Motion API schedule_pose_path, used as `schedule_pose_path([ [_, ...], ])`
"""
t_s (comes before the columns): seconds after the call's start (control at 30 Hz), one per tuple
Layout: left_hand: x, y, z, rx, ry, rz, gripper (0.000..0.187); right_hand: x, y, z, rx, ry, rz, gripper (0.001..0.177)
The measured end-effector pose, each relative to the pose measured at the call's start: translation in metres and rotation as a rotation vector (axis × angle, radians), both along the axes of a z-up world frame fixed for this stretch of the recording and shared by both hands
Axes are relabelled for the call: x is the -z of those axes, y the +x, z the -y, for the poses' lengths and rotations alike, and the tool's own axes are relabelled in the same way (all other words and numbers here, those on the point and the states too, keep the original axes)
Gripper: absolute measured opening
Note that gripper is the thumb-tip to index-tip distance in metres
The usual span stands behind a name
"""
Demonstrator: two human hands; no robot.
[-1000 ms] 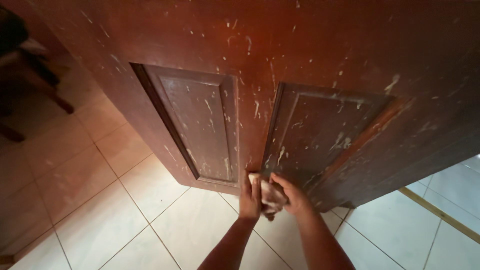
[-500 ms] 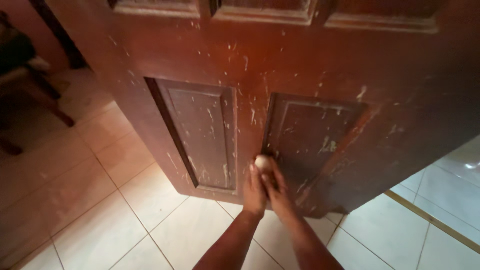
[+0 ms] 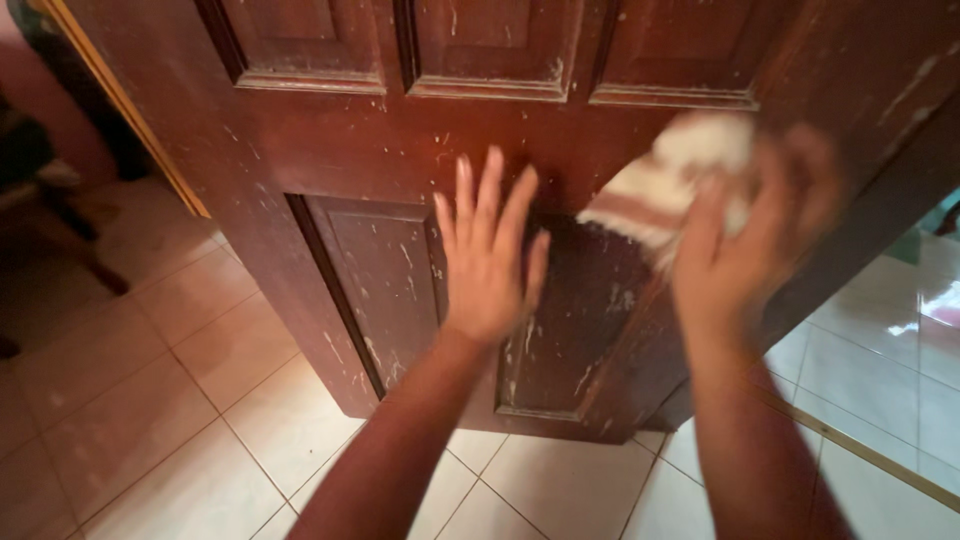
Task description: The person wipes a wooden door with a white cloth, moving from the edge to the panels and around the handle. The person uses both hands to rub the surface, focusing on different sections of the door throughout the clip.
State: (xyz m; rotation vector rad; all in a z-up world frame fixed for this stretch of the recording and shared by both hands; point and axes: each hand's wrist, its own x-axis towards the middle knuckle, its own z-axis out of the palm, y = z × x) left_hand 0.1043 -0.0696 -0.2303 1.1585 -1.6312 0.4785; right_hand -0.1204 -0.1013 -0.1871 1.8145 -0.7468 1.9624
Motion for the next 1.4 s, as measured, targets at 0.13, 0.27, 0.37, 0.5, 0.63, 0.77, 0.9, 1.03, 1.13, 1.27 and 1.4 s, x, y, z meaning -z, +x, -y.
schedule_pose_path([
  [0.13,-0.037,0.011,0.022,-0.172,0.039,0.142,0.071,-0.046,0.003,0.034,0.616,-0.011,-0.184,0.030],
  [0.27,-0.049,0.022,0.032,-0.228,0.064,0.113,0.076,-0.045,0.038,0.037,0.798,0.046,-0.260,0.038],
  [0.37,-0.048,0.029,0.033,-0.236,0.060,0.117,0.079,-0.036,0.064,0.026,0.727,-0.003,-0.369,0.062],
  [0.5,-0.053,0.037,0.031,-0.178,0.052,0.109,0.089,-0.048,0.080,0.020,0.612,0.082,-0.461,0.047],
  [0.63,-0.056,0.036,0.029,-0.174,0.009,0.078,0.096,-0.082,0.060,0.020,0.461,0.153,-0.532,0.034],
  [0.77,-0.057,0.032,0.028,-0.244,0.015,0.081,0.096,-0.103,0.068,0.016,0.532,-0.185,-0.649,0.036],
  [0.9,-0.058,0.033,0.027,-0.289,0.035,0.113,0.096,-0.121,0.092,0.012,0.881,-0.319,-0.812,0.035],
  [1.03,-0.059,0.033,0.028,-0.315,0.044,0.124,0.096,-0.118,0.116,0.001,1.033,-0.163,-0.967,0.040],
  [1.13,-0.059,0.033,0.028,-0.325,0.056,0.136,0.095,-0.111,0.124,-0.006,1.004,-0.130,-1.011,0.035],
  [1.27,-0.061,0.035,0.028,-0.343,0.068,0.156,0.099,-0.112,0.127,-0.002,0.812,-0.026,-0.940,0.026],
  [1.4,-0.062,0.040,0.027,-0.351,0.076,0.207,0.104,-0.113,0.125,0.003,0.709,0.019,-0.866,0.021],
])
